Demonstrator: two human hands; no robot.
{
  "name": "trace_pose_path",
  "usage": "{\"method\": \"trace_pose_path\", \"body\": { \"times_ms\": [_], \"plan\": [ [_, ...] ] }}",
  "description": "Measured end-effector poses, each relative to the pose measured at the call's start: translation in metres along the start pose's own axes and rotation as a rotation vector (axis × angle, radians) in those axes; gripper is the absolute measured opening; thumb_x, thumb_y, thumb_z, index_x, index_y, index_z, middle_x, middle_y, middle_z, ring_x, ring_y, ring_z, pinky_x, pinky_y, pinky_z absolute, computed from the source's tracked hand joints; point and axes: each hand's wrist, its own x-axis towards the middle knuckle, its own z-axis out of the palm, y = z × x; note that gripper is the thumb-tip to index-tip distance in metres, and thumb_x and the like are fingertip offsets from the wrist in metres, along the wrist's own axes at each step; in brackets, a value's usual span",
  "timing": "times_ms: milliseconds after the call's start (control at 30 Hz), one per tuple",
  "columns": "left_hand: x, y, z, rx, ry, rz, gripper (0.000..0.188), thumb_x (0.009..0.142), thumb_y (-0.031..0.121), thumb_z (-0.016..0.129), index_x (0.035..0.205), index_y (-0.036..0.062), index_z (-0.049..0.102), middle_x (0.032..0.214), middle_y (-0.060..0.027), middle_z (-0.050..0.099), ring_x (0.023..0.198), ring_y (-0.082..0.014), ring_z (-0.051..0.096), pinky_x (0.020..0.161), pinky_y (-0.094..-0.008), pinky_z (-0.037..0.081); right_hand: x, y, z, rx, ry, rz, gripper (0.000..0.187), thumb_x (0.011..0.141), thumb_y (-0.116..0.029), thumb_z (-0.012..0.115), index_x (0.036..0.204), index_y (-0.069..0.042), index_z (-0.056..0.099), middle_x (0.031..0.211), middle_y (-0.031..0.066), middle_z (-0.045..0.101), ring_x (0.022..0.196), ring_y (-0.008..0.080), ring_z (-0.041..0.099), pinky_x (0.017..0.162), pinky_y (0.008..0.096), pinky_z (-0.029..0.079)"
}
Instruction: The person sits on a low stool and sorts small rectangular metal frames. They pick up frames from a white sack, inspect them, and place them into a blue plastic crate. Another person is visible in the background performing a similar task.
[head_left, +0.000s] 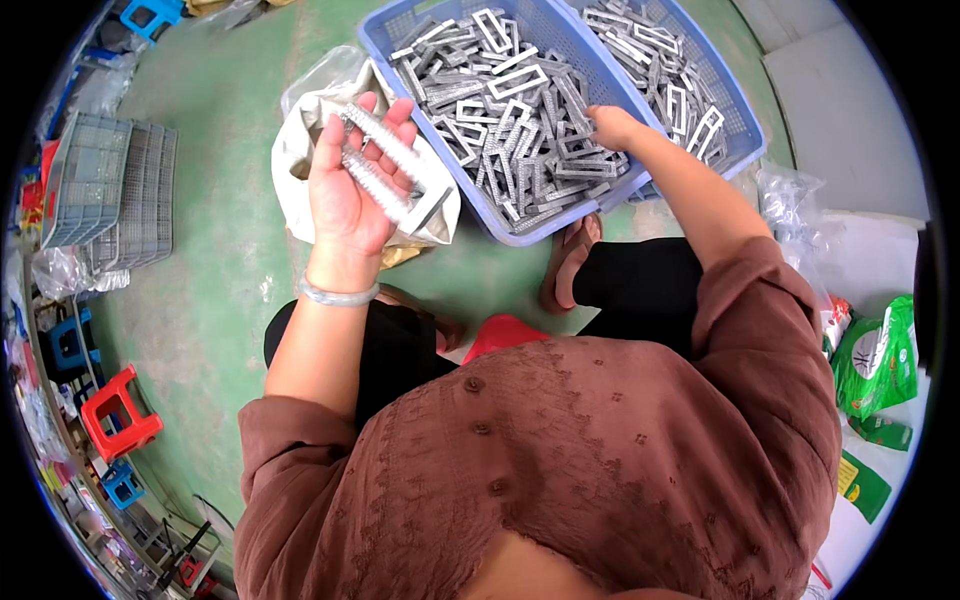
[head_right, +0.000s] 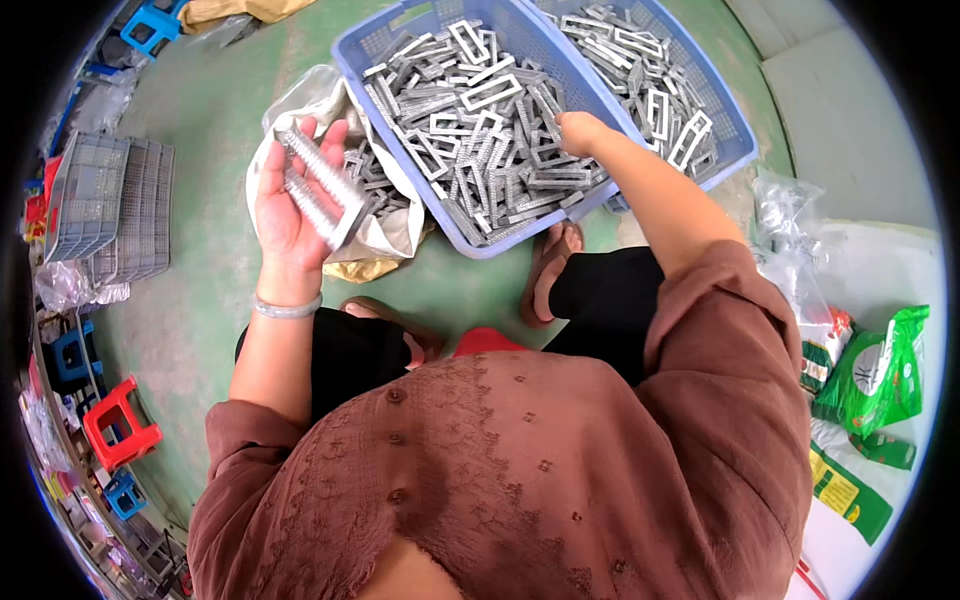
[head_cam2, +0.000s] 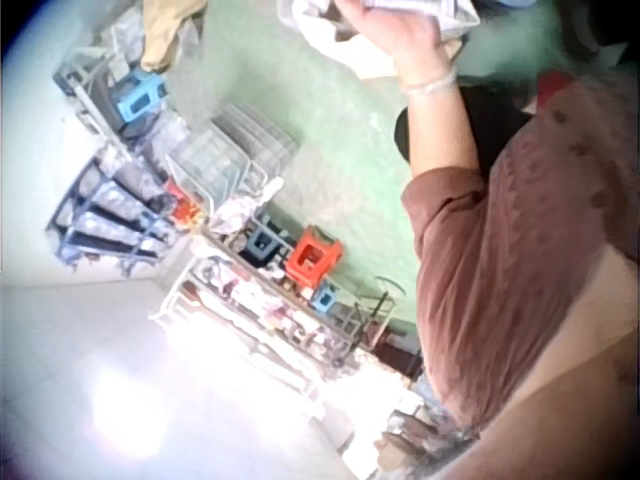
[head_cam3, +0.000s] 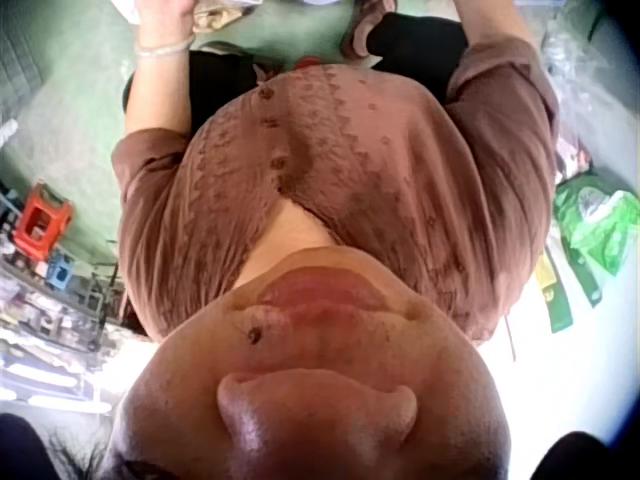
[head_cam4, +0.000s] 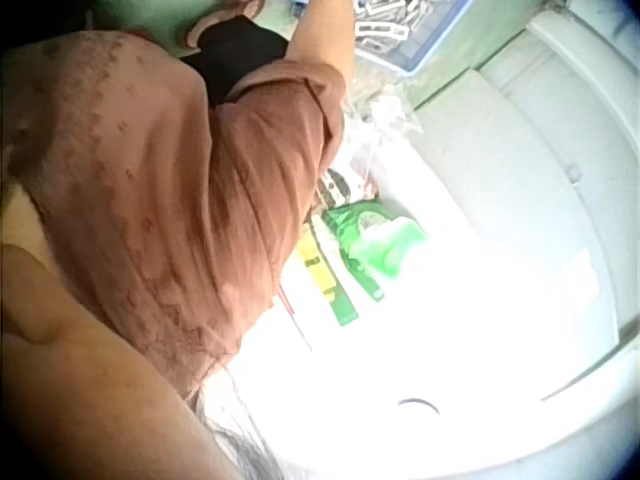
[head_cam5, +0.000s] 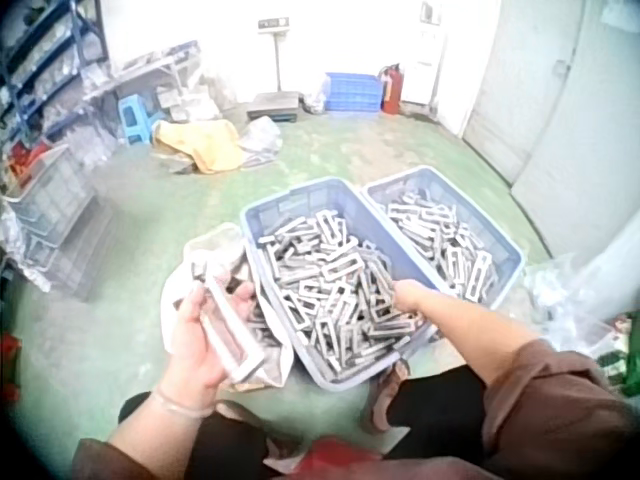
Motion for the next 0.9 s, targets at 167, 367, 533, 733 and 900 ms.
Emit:
{"method": "trace_pose_path", "body": {
  "times_ms": [167, 367, 533, 733, 900],
  "plan": [
    [-0.001, -0.005, 0.001, 0.066, 0.081, 0.029, 0.039, 0.088, 0.036, 0.041, 0.115, 0.0089, 0.047, 0.098, -0.0149, 0.058, 0.072, -0.0235, 0.056, 0.068, -0.0378, 0.045, 0.019, 0.001, 0.047, 0.033, 0.036, -0.114, 0.058, 0.069, -0.024, 0.066, 0.117, 0.001, 0.044, 0.098, 0.0229, 0.058, 0.093, 0.0361, 0.056, 0.083, 0.0377, 0.044],
    [0.004, -0.008, 0.000, 0.069, 0.129, -0.004, 0.046, 0.087, 0.036, 0.043, 0.115, 0.0006, 0.046, 0.084, -0.0105, 0.057, 0.077, -0.0238, 0.055, 0.078, -0.0410, 0.043, 0.029, -0.066, 0.039, 0.223, 0.071, 0.223, 0.050, 0.080, -0.038, 0.056, 0.108, 0.000, 0.039, 0.095, 0.0229, 0.060, 0.088, 0.0358, 0.059, 0.077, 0.0425, 0.046],
    [0.008, -0.006, -0.002, 0.057, 0.133, -0.039, 0.043, 0.086, 0.034, 0.045, 0.112, -0.0005, 0.046, 0.084, -0.0111, 0.056, 0.076, -0.0246, 0.055, 0.080, -0.0424, 0.043, 0.044, -0.070, 0.029, 0.156, 0.081, 0.252, 0.034, 0.085, -0.019, 0.037, 0.111, 0.003, 0.039, 0.097, 0.0245, 0.059, 0.091, 0.0365, 0.058, 0.080, 0.0443, 0.044],
    [0.008, -0.003, -0.006, 0.091, 0.154, -0.043, 0.037, 0.085, 0.030, 0.048, 0.107, 0.0002, 0.050, 0.082, -0.0103, 0.055, 0.073, -0.0235, 0.053, 0.070, -0.0381, 0.044, 0.041, -0.048, 0.029, 0.162, 0.189, 0.196, 0.034, 0.078, -0.018, 0.047, 0.105, 0.000, 0.038, 0.088, 0.0256, 0.059, 0.082, 0.0392, 0.058, 0.073, 0.0465, 0.046],
    [0.005, 0.000, -0.011, 0.115, 0.176, -0.036, 0.032, 0.084, 0.026, 0.050, 0.103, 0.0008, 0.050, 0.081, -0.0107, 0.054, 0.072, -0.0225, 0.052, 0.069, -0.0373, 0.044, 0.026, -0.068, -0.046, 0.171, 0.339, 0.075, 0.033, 0.076, -0.016, 0.047, 0.103, 0.003, 0.043, 0.088, 0.0261, 0.060, 0.083, 0.0397, 0.058, 0.077, 0.0447, 0.045]
  ]
}}
